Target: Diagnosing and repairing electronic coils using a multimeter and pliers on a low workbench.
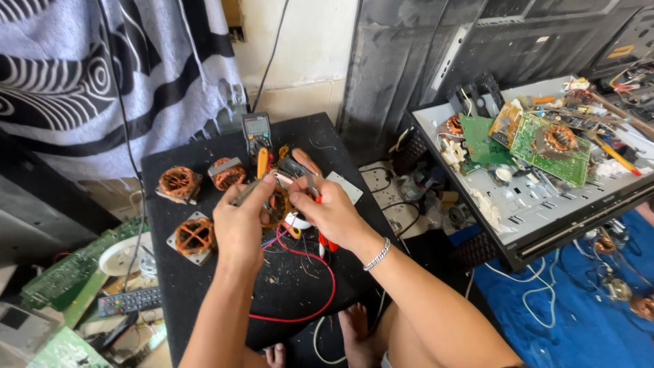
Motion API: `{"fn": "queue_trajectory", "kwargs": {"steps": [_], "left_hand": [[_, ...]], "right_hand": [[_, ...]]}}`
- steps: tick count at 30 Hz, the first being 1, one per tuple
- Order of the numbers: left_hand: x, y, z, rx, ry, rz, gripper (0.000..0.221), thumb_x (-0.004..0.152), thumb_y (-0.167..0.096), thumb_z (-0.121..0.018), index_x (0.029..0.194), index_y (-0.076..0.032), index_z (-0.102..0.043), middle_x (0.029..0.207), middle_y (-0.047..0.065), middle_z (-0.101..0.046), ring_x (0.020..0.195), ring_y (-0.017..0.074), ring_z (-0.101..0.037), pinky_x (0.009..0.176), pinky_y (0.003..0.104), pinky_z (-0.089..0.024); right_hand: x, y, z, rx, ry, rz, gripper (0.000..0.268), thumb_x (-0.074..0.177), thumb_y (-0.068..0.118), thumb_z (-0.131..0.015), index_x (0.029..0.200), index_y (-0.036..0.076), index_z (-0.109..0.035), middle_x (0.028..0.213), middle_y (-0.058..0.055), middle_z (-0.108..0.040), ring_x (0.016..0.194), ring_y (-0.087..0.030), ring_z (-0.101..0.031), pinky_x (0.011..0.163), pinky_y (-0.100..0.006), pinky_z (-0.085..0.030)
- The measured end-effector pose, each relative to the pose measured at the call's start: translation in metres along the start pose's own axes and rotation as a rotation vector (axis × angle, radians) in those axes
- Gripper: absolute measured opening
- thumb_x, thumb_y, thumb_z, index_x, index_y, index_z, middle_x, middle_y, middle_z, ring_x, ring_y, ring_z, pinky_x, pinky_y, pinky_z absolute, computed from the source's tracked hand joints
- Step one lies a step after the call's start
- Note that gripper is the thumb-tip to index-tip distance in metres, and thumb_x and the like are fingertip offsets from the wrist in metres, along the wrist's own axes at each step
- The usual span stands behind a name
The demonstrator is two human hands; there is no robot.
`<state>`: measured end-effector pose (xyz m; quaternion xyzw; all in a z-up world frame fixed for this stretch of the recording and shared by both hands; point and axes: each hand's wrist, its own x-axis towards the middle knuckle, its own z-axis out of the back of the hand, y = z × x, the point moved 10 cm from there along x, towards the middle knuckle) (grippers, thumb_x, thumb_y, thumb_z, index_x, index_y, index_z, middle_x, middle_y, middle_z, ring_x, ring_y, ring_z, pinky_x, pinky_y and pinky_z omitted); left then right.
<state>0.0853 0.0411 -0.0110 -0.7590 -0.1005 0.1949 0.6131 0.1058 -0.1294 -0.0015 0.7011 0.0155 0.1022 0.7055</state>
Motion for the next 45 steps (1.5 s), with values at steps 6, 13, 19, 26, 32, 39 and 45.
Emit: {"fn": "queue_trajectory", "kwargs": {"steps": [6,13,19,26,32,39,45], "left_hand": [[0.008,0.016,0.004,0.1,0.012,-0.01,0.038,0.074,-0.039,-0.091,0.077,-0.009,-0.069,0.049,0.005,-0.05,0.048,0.0139,-0.055,0.051,0.022,-0.034],[-0.001,-0.003,0.006,0.018,0.127,-0.024,0.025,0.088,-0.026,-0.079,0.086,-0.007,-0.063,0.069,-0.001,-0.058,0.053,0.005,-0.05,0.048,0.018,-0.041],[0.002,-0.003,0.006,-0.01,0.143,-0.05,0.026,0.088,-0.028,-0.079,0.085,-0.007,-0.064,0.068,-0.001,-0.059,0.053,0.0049,-0.051,0.048,0.017,-0.042],[0.002,-0.002,0.0,-0.156,0.19,-0.015,0.023,0.089,-0.024,-0.077,0.085,-0.005,-0.065,0.072,0.0,-0.062,0.054,0.0051,-0.053,0.051,0.017,-0.045],[-0.002,-0.001,0.0,-0.049,0.199,0.028,0.023,0.09,-0.026,-0.077,0.085,-0.007,-0.065,0.067,-0.002,-0.058,0.053,0.0045,-0.051,0.049,0.016,-0.04],[-0.002,0.002,-0.007,-0.044,0.233,0.024,0.021,0.09,-0.025,-0.077,0.088,-0.007,-0.067,0.066,-0.002,-0.059,0.052,0.0034,-0.048,0.048,0.016,-0.038],[0.007,0.01,0.001,-0.111,0.122,0.07,0.024,0.088,-0.027,-0.077,0.09,-0.004,-0.068,0.074,-0.001,-0.058,0.057,0.0056,-0.049,0.051,0.018,-0.041]], "right_hand": [[-0.001,-0.007,-0.004,-0.362,0.024,-0.014,0.019,0.099,0.028,-0.059,0.106,0.015,-0.071,0.067,-0.004,-0.066,0.064,-0.017,-0.066,0.062,-0.031,-0.054],[-0.007,0.017,-0.011,-0.224,0.098,0.152,0.012,0.094,0.001,-0.065,0.106,0.005,-0.065,0.099,-0.003,-0.066,0.069,-0.007,-0.052,0.059,-0.021,-0.044],[-0.007,0.025,-0.011,-0.215,0.1,0.225,0.013,0.093,-0.005,-0.069,0.104,0.002,-0.07,0.12,-0.012,-0.057,0.094,-0.01,-0.059,0.077,-0.022,-0.049],[-0.017,0.057,-0.021,-0.426,0.124,0.496,0.008,0.091,-0.009,-0.068,0.094,-0.002,-0.064,0.089,-0.005,-0.059,0.076,-0.014,-0.052,0.074,-0.026,-0.044],[-0.025,0.07,-0.029,-0.557,0.077,0.616,0.013,0.09,-0.013,-0.063,0.091,0.0,-0.058,0.084,-0.005,-0.058,0.066,-0.014,-0.047,0.062,-0.027,-0.04],[-0.014,0.049,-0.018,-0.569,0.028,0.527,0.01,0.09,-0.007,-0.055,0.093,0.001,-0.053,0.081,-0.005,-0.054,0.06,-0.012,-0.042,0.056,-0.027,-0.038],[-0.003,0.028,0.006,-0.365,-0.002,0.339,0.019,0.104,0.019,-0.055,0.111,0.006,-0.045,0.078,0.004,-0.044,0.067,-0.006,-0.041,0.065,-0.021,-0.041]]}}
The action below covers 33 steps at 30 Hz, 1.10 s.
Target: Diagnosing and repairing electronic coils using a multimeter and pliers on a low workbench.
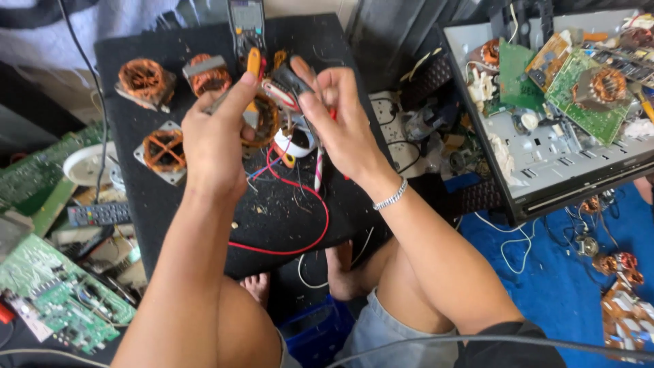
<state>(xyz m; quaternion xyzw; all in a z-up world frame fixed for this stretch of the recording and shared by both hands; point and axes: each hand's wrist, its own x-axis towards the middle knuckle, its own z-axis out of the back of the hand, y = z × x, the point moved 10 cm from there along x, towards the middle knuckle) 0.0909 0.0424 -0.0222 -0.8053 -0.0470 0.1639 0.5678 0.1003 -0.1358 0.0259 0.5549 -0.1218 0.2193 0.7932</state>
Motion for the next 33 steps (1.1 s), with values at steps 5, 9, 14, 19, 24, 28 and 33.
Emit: {"fn": "queue_trajectory", "kwargs": {"steps": [5,9,14,19,24,28,33], "left_hand": [[0.002,-0.007,0.01,0.164,-0.118,-0.118,0.042,0.09,-0.043,-0.079,0.09,-0.003,-0.066,0.064,0.0,-0.049,0.052,0.0096,-0.056,0.052,0.022,-0.031],[0.001,-0.007,0.008,0.168,-0.098,-0.129,0.044,0.091,-0.044,-0.079,0.092,-0.002,-0.066,0.065,0.001,-0.048,0.053,0.0104,-0.055,0.054,0.023,-0.032],[0.001,-0.005,0.001,0.076,-0.05,-0.136,0.04,0.09,-0.04,-0.079,0.09,-0.002,-0.065,0.064,-0.002,-0.04,0.053,0.012,-0.053,0.057,0.025,-0.032],[-0.005,-0.006,-0.001,0.014,-0.033,-0.124,0.04,0.09,-0.038,-0.079,0.089,-0.001,-0.063,0.065,-0.002,-0.037,0.053,0.0116,-0.05,0.058,0.024,-0.033],[-0.006,-0.01,-0.004,0.02,0.001,-0.127,0.041,0.093,-0.039,-0.077,0.092,0.0,-0.063,0.068,-0.004,-0.035,0.056,0.0096,-0.045,0.06,0.024,-0.035],[-0.007,-0.011,-0.005,0.057,0.005,-0.139,0.041,0.093,-0.039,-0.076,0.091,0.0,-0.063,0.067,-0.003,-0.034,0.055,0.0105,-0.046,0.058,0.025,-0.032],[-0.008,-0.014,-0.006,0.037,0.016,-0.139,0.04,0.094,-0.038,-0.076,0.09,0.0,-0.063,0.067,-0.003,-0.034,0.055,0.0108,-0.045,0.058,0.026,-0.032]], "right_hand": [[-0.008,-0.005,-0.017,0.288,0.191,-0.082,0.02,0.11,0.03,-0.037,0.116,0.011,-0.033,0.071,0.001,-0.045,0.052,-0.009,-0.048,0.051,-0.024,-0.04],[-0.012,0.008,-0.007,0.059,0.071,-0.078,0.022,0.108,0.024,-0.042,0.098,0.008,-0.053,0.062,-0.006,-0.062,0.054,-0.017,-0.064,0.051,-0.026,-0.05],[-0.016,0.02,-0.004,-0.218,0.017,-0.041,0.014,0.103,0.018,-0.056,0.095,0.014,-0.067,0.069,-0.007,-0.069,0.061,-0.018,-0.069,0.054,-0.028,-0.054],[-0.013,0.026,-0.01,-0.212,0.087,-0.026,0.017,0.104,0.017,-0.054,0.094,0.011,-0.066,0.068,-0.008,-0.067,0.061,-0.021,-0.065,0.056,-0.031,-0.052],[-0.015,0.03,-0.012,-0.236,0.112,0.008,0.017,0.103,0.02,-0.054,0.092,0.01,-0.063,0.066,-0.013,-0.064,0.061,-0.028,-0.065,0.056,-0.037,-0.051],[-0.017,0.029,-0.01,-0.242,0.078,0.008,0.017,0.104,0.019,-0.054,0.092,0.01,-0.062,0.068,-0.012,-0.063,0.061,-0.028,-0.063,0.057,-0.036,-0.05],[-0.018,0.03,-0.009,-0.217,0.044,0.025,0.02,0.104,0.019,-0.052,0.091,0.009,-0.063,0.069,-0.012,-0.066,0.062,-0.026,-0.065,0.057,-0.036,-0.051]]}}
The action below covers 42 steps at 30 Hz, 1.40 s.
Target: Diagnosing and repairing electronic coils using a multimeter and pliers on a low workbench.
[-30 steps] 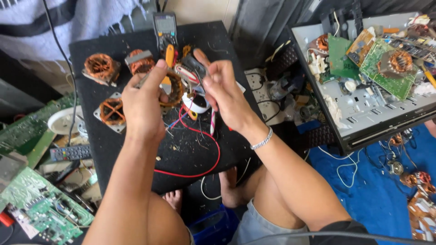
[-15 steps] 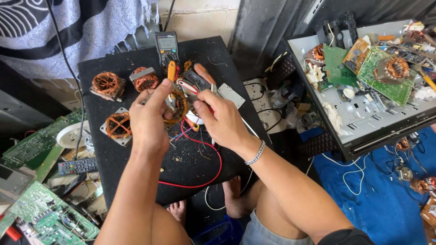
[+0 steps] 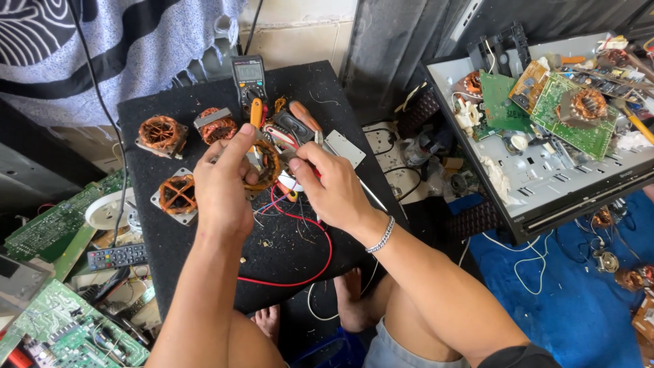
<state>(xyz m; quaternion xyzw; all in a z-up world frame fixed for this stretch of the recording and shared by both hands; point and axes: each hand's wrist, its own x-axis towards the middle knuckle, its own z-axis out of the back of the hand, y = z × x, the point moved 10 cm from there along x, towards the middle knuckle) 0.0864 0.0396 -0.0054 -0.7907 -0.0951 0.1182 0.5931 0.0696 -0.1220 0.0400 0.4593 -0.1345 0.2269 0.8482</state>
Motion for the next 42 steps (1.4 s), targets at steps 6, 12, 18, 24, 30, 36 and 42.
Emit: {"fn": "queue_trajectory", "kwargs": {"steps": [6,12,18,24,30,36,42], "left_hand": [[0.001,0.001,0.005,0.003,-0.024,0.005,0.039,0.094,-0.039,-0.076,0.089,-0.002,-0.062,0.066,-0.003,-0.034,0.055,0.0112,-0.046,0.057,0.027,-0.031],[-0.001,-0.002,0.005,-0.039,-0.023,-0.003,0.038,0.095,-0.037,-0.074,0.089,-0.002,-0.061,0.067,-0.004,-0.031,0.056,0.0108,-0.042,0.058,0.027,-0.03],[-0.001,-0.001,0.01,-0.117,-0.053,0.0,0.039,0.094,-0.033,-0.076,0.085,-0.001,-0.057,0.073,-0.004,-0.028,0.066,0.0107,-0.041,0.06,0.024,-0.04],[0.0,-0.001,0.011,-0.101,-0.047,-0.034,0.039,0.096,-0.033,-0.074,0.086,0.0,-0.056,0.075,-0.002,-0.03,0.069,0.0122,-0.04,0.06,0.024,-0.04],[-0.002,-0.005,0.006,-0.016,-0.021,-0.047,0.039,0.099,-0.035,-0.07,0.084,-0.001,-0.057,0.072,-0.002,-0.033,0.065,0.0146,-0.048,0.059,0.029,-0.036],[-0.004,-0.001,0.008,-0.001,-0.082,0.042,0.04,0.099,-0.039,-0.068,0.09,-0.001,-0.057,0.076,-0.001,-0.036,0.064,0.0139,-0.046,0.062,0.034,-0.03],[0.001,0.007,0.009,-0.041,-0.119,0.097,0.04,0.098,-0.038,-0.071,0.095,-0.001,-0.057,0.073,-0.003,-0.034,0.06,0.0122,-0.048,0.063,0.03,-0.028]], "right_hand": [[0.001,0.011,0.006,-0.003,-0.076,0.021,0.017,0.103,0.018,-0.054,0.091,0.012,-0.064,0.069,-0.008,-0.07,0.064,-0.022,-0.07,0.058,-0.032,-0.055],[0.002,0.033,0.013,-0.118,-0.156,0.201,0.015,0.102,0.017,-0.059,0.099,0.012,-0.073,0.074,-0.008,-0.071,0.067,-0.024,-0.07,0.058,-0.03,-0.055],[-0.003,0.039,0.01,-0.125,-0.167,0.238,0.017,0.102,0.012,-0.06,0.111,0.008,-0.074,0.079,-0.014,-0.07,0.07,-0.03,-0.07,0.058,-0.035,-0.055],[-0.006,0.036,0.003,-0.198,-0.18,0.309,0.022,0.101,0.013,-0.061,0.121,0.011,-0.072,0.083,-0.011,-0.067,0.076,-0.029,-0.069,0.061,-0.036,-0.056],[-0.006,0.041,-0.002,-0.262,-0.221,0.296,0.025,0.101,0.007,-0.061,0.124,0.008,-0.07,0.083,-0.015,-0.063,0.075,-0.031,-0.066,0.06,-0.039,-0.055],[-0.004,0.03,-0.014,-0.27,-0.188,0.208,0.028,0.101,0.007,-0.061,0.128,0.01,-0.068,0.085,-0.013,-0.063,0.077,-0.029,-0.065,0.066,-0.038,-0.056],[0.001,0.013,-0.006,-0.03,-0.184,-0.012,0.023,0.101,0.013,-0.06,0.121,0.012,-0.072,0.084,-0.017,-0.068,0.074,-0.032,-0.069,0.064,-0.04,-0.056]]}}
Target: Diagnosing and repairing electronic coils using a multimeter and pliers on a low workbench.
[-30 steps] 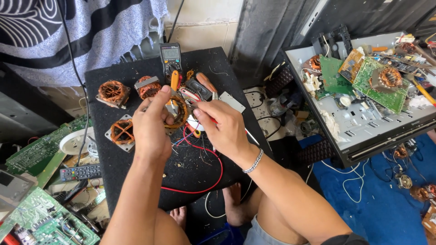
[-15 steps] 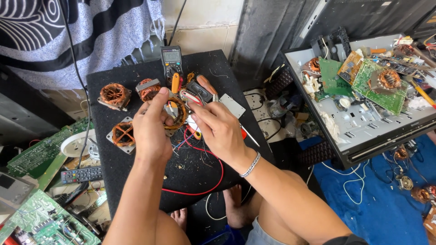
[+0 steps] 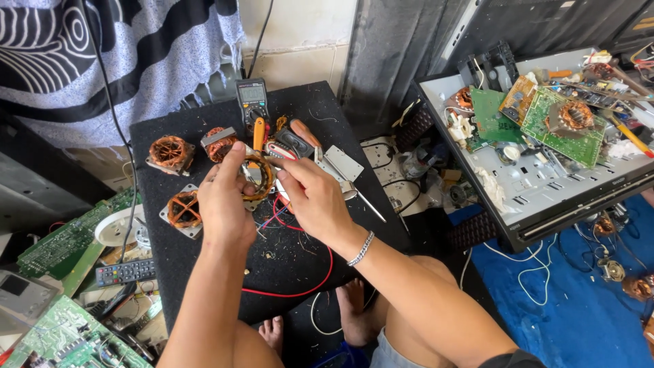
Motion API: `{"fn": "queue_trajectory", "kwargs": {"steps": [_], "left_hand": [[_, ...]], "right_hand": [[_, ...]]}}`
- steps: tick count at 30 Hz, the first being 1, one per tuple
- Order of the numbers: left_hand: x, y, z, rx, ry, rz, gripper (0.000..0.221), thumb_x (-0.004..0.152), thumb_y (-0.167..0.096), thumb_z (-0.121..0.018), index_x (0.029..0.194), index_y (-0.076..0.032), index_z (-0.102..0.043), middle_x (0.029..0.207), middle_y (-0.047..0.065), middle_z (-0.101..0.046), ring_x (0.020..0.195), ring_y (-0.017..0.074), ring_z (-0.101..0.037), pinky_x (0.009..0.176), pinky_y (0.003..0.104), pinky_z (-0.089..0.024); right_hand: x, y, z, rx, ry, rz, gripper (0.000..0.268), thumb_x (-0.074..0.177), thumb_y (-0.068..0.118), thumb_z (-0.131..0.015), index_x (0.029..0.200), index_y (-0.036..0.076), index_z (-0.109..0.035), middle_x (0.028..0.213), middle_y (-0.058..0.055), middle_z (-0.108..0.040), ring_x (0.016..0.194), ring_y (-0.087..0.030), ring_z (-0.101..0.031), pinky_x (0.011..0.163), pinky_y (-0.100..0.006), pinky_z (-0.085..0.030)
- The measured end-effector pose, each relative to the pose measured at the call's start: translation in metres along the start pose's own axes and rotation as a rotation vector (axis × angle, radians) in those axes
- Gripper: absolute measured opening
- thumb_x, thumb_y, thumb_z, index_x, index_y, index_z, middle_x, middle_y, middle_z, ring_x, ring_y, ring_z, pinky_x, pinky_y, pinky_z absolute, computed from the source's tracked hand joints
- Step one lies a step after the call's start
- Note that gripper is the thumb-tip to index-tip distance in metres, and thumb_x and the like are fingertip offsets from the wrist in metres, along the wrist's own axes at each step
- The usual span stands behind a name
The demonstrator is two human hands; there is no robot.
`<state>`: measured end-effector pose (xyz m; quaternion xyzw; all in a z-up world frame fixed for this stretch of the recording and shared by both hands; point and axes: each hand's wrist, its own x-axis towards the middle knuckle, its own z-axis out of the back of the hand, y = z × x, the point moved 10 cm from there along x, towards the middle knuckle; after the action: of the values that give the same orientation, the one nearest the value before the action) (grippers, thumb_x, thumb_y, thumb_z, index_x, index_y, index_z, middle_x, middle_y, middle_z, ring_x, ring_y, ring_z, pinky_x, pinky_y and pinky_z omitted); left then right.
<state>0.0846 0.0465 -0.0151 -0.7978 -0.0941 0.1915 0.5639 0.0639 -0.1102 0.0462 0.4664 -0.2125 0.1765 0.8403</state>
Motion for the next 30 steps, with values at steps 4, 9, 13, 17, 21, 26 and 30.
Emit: {"fn": "queue_trajectory", "kwargs": {"steps": [4,9,13,17,21,26,30], "left_hand": [[0.009,0.004,0.006,0.109,0.013,-0.013,0.04,0.098,-0.038,-0.073,0.097,0.0,-0.06,0.072,-0.003,-0.039,0.058,0.0114,-0.052,0.059,0.029,-0.03],[0.023,0.017,0.016,0.24,0.061,0.012,0.041,0.094,-0.038,-0.079,0.091,0.0,-0.062,0.069,-0.001,-0.045,0.057,0.0124,-0.059,0.06,0.028,-0.034],[0.045,0.053,0.036,0.352,0.096,0.171,0.054,0.085,-0.029,-0.085,0.109,0.013,-0.061,0.074,0.009,-0.055,0.066,0.0199,-0.067,0.058,0.033,-0.055],[0.093,0.11,0.072,0.534,0.083,0.217,0.049,0.075,-0.017,-0.085,0.107,0.013,-0.063,0.071,0.016,-0.065,0.067,0.0264,-0.073,0.058,0.042,-0.062],[0.101,0.129,0.081,0.707,0.091,0.196,0.043,0.068,-0.017,-0.083,0.101,0.006,-0.068,0.068,0.012,-0.068,0.066,0.0249,-0.073,0.06,0.043,-0.061],[0.119,0.141,0.065,1.278,0.154,-0.08,0.058,0.079,-0.034,-0.075,0.129,-0.006,-0.063,0.122,0.02,-0.064,0.115,0.0431,-0.066,0.098,0.052,-0.054],[0.098,0.112,0.051,1.327,0.15,-0.164,0.064,0.081,-0.019,-0.076,0.138,0.0,-0.054,0.129,0.023,-0.054,0.117,0.0491,-0.063,0.098,0.055,-0.055]], "right_hand": [[0.004,-0.043,-0.006,0.117,0.048,-0.22,0.028,0.106,0.016,-0.048,0.12,0.003,-0.069,0.083,-0.017,-0.066,0.073,-0.03,-0.065,0.064,-0.038,-0.056],[0.009,-0.141,-0.013,0.278,0.012,-0.553,0.032,0.105,0.022,-0.043,0.116,0.002,-0.067,0.077,-0.012,-0.067,0.063,-0.02,-0.066,0.05,-0.029,-0.057],[0.011,-0.19,-0.013,0.293,-0.036,-0.665,0.03,0.103,0.022,-0.047,0.114,0.003,-0.068,0.077,-0.011,-0.071,0.065,-0.018,-0.069,0.054,-0.028,-0.061],[0.008,-0.213,-0.021,0.283,0.059,-0.672,0.032,0.095,0.016,-0.058,0.122,0.0,-0.065,0.088,-0.013,-0.076,0.075,-0.019,-0.074,0.065,-0.031,-0.065],[0.006,-0.201,-0.019,0.173,0.198,-0.583,0.041,0.09,0.007,-0.062,0.131,0.005,-0.063,0.105,-0.014,-0.077,0.093,-0.02,-0.076,0.079,-0.033,-0.062],[0.011,-0.186,-0.018,-0.001,0.319,-0.413,0.058,0.09,0.003,-0.06,0.147,0.003,-0.048,0.132,-0.024,-0.065,0.123,-0.035,-0.064,0.103,-0.043,-0.053],[0.005,-0.165,-0.014,-0.202,0.369,-0.264,0.043,0.092,0.01,-0.06,0.135,0.009,-0.062,0.127,-0.018,-0.067,0.117,-0.035,-0.066,0.099,-0.043,-0.055]]}}
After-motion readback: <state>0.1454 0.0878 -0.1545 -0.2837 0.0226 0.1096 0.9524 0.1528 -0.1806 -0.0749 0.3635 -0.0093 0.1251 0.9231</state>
